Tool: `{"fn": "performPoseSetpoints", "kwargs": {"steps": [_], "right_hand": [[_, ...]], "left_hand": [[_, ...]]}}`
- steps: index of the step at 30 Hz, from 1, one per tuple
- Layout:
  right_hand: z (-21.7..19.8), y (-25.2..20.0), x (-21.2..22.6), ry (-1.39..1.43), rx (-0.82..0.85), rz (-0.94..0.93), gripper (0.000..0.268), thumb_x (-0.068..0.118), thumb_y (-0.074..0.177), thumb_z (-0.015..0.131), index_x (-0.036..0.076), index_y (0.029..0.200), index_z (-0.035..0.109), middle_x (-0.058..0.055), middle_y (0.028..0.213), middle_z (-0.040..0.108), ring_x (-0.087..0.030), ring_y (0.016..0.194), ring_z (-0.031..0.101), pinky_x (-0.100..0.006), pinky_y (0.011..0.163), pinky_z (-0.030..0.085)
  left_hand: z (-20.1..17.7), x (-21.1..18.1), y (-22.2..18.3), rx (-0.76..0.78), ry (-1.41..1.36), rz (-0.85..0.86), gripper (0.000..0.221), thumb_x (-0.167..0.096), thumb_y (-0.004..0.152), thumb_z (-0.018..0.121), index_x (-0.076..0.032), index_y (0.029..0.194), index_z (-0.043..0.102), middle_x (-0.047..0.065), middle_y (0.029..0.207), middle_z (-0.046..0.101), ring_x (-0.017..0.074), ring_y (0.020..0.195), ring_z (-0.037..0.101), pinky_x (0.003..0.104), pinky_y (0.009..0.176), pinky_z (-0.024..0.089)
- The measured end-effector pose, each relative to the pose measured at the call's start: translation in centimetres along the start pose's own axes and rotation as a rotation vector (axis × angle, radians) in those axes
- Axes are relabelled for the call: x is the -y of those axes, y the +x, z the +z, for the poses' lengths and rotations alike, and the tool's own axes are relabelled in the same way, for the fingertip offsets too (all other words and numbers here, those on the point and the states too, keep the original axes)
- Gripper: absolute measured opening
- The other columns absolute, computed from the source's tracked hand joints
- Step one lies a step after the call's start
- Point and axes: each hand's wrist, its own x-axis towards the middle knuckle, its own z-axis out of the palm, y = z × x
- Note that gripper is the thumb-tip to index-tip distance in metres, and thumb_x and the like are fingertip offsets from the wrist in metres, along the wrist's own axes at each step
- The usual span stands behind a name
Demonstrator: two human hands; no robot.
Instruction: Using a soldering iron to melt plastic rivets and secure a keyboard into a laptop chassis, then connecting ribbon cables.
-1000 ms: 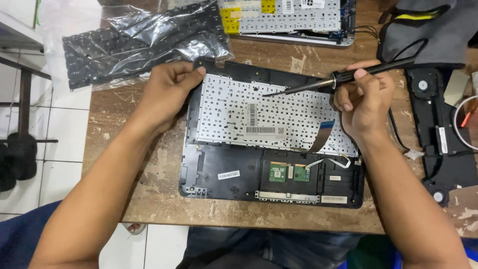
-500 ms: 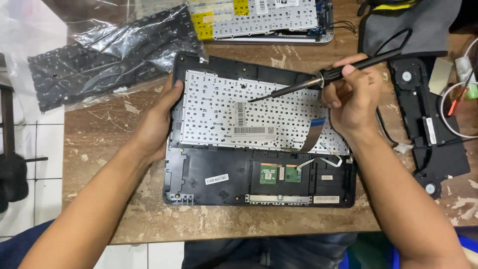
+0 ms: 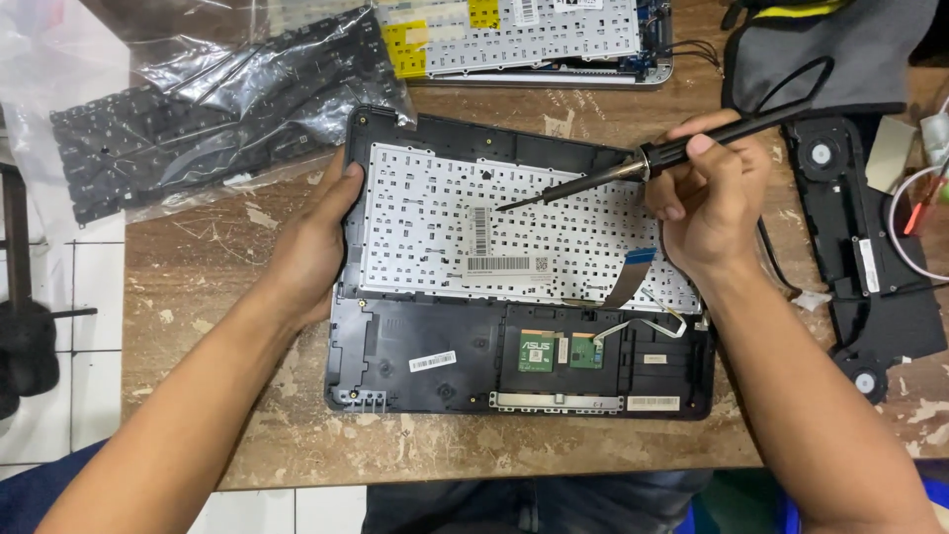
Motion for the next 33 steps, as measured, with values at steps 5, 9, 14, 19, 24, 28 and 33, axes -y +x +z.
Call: {"fn": "performPoseSetpoints", "kwargs": {"steps": [5,9,14,19,24,28,33], "right_hand": [[0.4,-0.1,0.3,-0.008,0.005,-0.007,0.022,0.024,0.098,0.058,0.004,0.106,0.06,-0.016,0.084,0.063,-0.005,0.035,0.042,-0.024,0.038,0.04],[0.6,-0.2,0.5,-0.019,0.003,-0.012,0.022,0.024,0.097,0.059,0.003,0.106,0.061,-0.016,0.083,0.063,-0.005,0.035,0.042,-0.023,0.038,0.04],[0.5,-0.3,0.2,-0.01,0.001,0.0,0.023,0.023,0.097,0.059,0.002,0.106,0.061,-0.018,0.083,0.063,-0.006,0.035,0.041,-0.024,0.038,0.039],[1.2,-0.7,0.5,-0.011,-0.003,0.023,0.023,0.022,0.096,0.061,0.001,0.106,0.061,-0.017,0.083,0.062,-0.006,0.036,0.04,-0.024,0.038,0.038],[3.1,-1.3,2.7,-0.038,0.065,0.064,0.012,0.02,0.1,0.061,0.008,0.099,0.064,0.0,0.057,0.046,-0.012,0.039,0.042,-0.028,0.036,0.031],[3.1,-1.3,2.7,-0.048,0.066,0.061,0.012,0.023,0.1,0.065,0.012,0.099,0.067,0.003,0.063,0.053,-0.01,0.041,0.045,-0.026,0.034,0.03],[2.9,-1.2,2.5,-0.048,0.065,0.06,0.011,0.022,0.101,0.064,0.011,0.099,0.067,0.001,0.067,0.056,-0.01,0.041,0.047,-0.026,0.033,0.03]], "left_hand": [[0.0,-0.1,-0.3,-0.016,-0.013,-0.003,0.061,-0.028,0.108,0.031,0.0,0.158,0.011,0.028,0.139,0.039,0.0332,0.124,0.056,0.05,0.096,0.056],[2.5,-2.9,-1.4,-0.066,0.026,0.004,0.065,-0.034,0.106,0.032,0.007,0.154,0.016,0.032,0.14,0.038,0.038,0.131,0.052,0.056,0.104,0.049],[-1.6,0.0,-0.4,-0.246,0.505,0.036,0.049,-0.047,0.11,0.04,0.001,0.109,0.048,0.021,0.099,0.04,0.0356,0.1,0.04,0.05,0.087,0.03],[-1.6,-0.9,-1.0,-0.28,0.953,0.096,0.054,-0.039,0.105,0.061,-0.01,0.059,0.063,0.008,0.044,0.052,0.0284,0.045,0.056,0.036,0.048,0.037],[0.3,-4.3,-1.5,-0.114,1.309,-0.192,0.063,-0.045,0.112,0.053,-0.012,0.059,0.059,0.003,0.044,0.048,0.0167,0.038,0.053,0.031,0.045,0.05],[0.1,-3.7,-1.7,-0.141,1.348,-0.215,0.06,-0.047,0.11,0.058,-0.012,0.061,0.059,0.004,0.05,0.056,0.0225,0.046,0.062,0.037,0.052,0.056],[0.4,-1.5,-1.2,-0.129,1.324,0.647,0.023,-0.021,0.105,0.069,-0.006,0.088,0.069,0.007,0.075,0.07,0.014,0.053,0.062,0.022,0.039,0.049]]}}
